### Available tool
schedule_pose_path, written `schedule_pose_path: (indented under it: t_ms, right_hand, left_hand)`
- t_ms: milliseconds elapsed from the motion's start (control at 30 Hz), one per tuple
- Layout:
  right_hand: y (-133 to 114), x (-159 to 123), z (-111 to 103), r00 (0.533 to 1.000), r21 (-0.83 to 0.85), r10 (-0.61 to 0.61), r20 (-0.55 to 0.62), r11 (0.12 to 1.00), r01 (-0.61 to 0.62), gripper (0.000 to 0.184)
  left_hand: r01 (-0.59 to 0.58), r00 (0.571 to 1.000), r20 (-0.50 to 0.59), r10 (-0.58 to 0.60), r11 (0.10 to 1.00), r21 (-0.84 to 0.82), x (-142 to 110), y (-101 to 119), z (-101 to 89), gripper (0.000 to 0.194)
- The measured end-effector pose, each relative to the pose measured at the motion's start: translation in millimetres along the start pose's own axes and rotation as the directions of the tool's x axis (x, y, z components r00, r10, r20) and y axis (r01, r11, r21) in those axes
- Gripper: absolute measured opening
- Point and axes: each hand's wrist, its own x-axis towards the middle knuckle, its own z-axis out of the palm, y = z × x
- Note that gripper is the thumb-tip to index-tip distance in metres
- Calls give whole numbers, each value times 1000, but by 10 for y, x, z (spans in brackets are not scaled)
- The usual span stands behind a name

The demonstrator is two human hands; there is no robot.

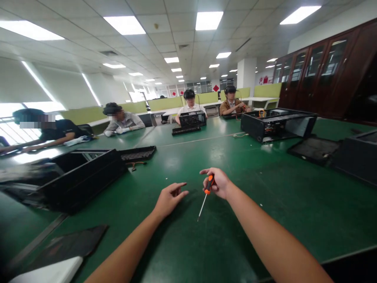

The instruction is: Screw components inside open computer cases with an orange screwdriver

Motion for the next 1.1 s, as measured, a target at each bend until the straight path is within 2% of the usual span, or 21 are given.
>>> schedule_pose_path:
  t_ms: [100,167,267,433,567,700,800,900,1100]
  right_hand:
    - [20,-128,-244,993,71,-117,-15,990,118,29]
    - [102,-146,-236,985,95,-171,4,981,170,27]
    - [265,-164,-97,974,68,-216,66,975,212,15]
    - [492,-206,78,956,-168,-255,148,946,278,17]
    - [559,-213,108,930,-357,-328,166,859,367,18]
    - [516,-243,104,893,-455,-434,120,775,438,21]
    - [479,-269,84,866,-484,-497,48,747,456,34]
    - [473,-283,54,831,-491,-556,3,723,486,45]
    - [482,-327,58,829,-568,-558,44,669,480,20]
  left_hand:
    - [-89,994,61,93,993,-71,-72,111,153,34]
    - [-119,989,80,129,986,-114,-96,167,194,34]
    - [-134,986,75,148,977,-167,-123,207,198,38]
    - [-145,984,63,165,960,-238,-175,184,170,30]
    - [-227,957,109,267,931,-285,-230,169,163,25]
    - [-354,915,106,389,902,-248,-296,193,132,37]
    - [-403,892,136,432,894,-198,-326,214,108,39]
    - [-415,885,162,436,898,-149,-334,214,110,35]
    - [-246,967,52,249,967,-70,-304,164,153,27]
